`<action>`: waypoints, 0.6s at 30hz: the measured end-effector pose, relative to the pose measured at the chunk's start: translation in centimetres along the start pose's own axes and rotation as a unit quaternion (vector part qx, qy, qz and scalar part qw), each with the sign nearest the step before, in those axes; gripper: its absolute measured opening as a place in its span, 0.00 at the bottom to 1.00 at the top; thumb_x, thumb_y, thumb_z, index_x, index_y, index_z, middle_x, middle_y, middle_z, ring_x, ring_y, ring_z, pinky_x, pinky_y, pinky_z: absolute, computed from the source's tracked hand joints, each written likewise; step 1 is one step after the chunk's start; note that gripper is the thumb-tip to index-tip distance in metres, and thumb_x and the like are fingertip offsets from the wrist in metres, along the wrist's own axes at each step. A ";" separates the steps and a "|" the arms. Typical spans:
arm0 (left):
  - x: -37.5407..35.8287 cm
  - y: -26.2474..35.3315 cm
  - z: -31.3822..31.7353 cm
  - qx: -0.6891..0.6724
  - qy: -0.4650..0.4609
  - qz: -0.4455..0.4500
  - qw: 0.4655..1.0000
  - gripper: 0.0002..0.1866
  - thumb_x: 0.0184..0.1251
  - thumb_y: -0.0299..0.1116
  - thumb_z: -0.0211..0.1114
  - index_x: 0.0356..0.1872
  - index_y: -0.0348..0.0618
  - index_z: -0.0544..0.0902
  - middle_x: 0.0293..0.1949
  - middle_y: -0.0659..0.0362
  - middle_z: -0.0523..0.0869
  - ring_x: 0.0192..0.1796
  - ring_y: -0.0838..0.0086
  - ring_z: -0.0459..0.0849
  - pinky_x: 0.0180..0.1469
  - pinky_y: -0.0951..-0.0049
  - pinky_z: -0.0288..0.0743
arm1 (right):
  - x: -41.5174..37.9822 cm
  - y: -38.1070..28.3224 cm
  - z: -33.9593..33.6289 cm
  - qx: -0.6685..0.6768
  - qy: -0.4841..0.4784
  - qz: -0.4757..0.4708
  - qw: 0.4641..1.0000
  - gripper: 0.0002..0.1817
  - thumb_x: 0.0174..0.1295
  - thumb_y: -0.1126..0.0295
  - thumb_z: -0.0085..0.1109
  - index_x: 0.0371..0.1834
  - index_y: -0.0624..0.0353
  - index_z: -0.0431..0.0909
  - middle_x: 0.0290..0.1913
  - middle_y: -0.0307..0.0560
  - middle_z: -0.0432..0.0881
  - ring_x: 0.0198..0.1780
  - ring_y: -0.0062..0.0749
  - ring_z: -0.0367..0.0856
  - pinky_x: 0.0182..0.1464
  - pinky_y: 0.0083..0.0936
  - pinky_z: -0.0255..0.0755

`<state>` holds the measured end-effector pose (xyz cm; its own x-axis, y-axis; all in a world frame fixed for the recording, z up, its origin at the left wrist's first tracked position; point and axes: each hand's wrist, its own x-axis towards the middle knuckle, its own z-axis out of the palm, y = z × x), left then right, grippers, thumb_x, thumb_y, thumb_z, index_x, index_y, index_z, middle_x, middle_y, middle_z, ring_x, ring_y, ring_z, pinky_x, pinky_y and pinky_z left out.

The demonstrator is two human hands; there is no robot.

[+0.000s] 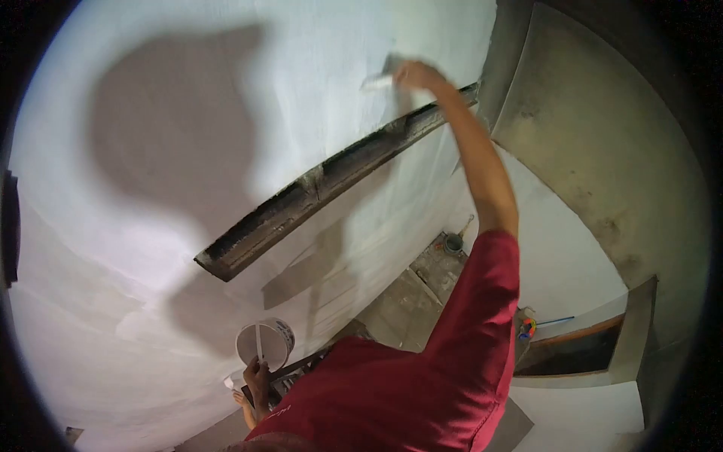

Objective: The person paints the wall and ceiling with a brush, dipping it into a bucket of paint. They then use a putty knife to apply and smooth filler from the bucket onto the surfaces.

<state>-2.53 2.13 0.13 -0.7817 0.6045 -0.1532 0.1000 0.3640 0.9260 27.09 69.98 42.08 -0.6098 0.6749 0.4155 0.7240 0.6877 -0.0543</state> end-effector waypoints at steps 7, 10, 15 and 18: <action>0.2 0.1 0.1 0.019 0.012 0.012 1.000 0.19 0.57 0.27 0.61 0.49 0.27 0.81 0.21 0.57 0.81 0.24 0.77 0.76 0.28 0.73 0.69 | 13.0 4.2 -22.5 -0.009 0.350 -0.039 0.936 0.12 0.61 0.62 0.60 0.43 0.52 0.87 0.39 0.53 0.86 0.40 0.40 0.86 0.43 0.32 0.79; 0.0 1.3 0.0 0.016 -0.003 0.007 1.000 0.18 0.57 0.27 0.61 0.48 0.29 0.81 0.21 0.56 0.81 0.23 0.77 0.76 0.27 0.73 0.69 | 14.0 2.0 -22.5 0.065 0.406 0.014 0.912 0.12 0.60 0.63 0.61 0.43 0.53 0.87 0.42 0.50 0.87 0.42 0.36 0.85 0.45 0.33 0.78; 0.3 -1.3 -0.7 0.027 -0.002 0.012 1.000 0.18 0.57 0.28 0.62 0.49 0.29 0.81 0.22 0.55 0.82 0.24 0.75 0.78 0.28 0.74 0.71 | 8.5 -0.4 -10.6 0.092 0.332 -0.032 0.938 0.19 0.65 0.53 0.58 0.40 0.59 0.85 0.17 0.45 0.74 0.22 0.26 0.70 0.30 0.31 0.70; 0.9 -0.8 -0.4 0.023 -0.009 0.022 0.999 0.21 0.57 0.28 0.63 0.51 0.27 0.79 0.22 0.53 0.83 0.25 0.74 0.80 0.29 0.73 0.73 | 2.4 -0.8 -1.7 0.119 0.206 0.082 0.968 0.25 0.64 0.47 0.54 0.34 0.62 0.84 0.22 0.61 0.78 0.23 0.38 0.78 0.33 0.37 0.73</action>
<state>-3.51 2.10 -0.64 -0.7646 0.6332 -0.1198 0.1620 0.3688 0.9153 25.56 70.60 44.64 -0.2760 0.6499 0.7082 0.6760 0.6550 -0.3376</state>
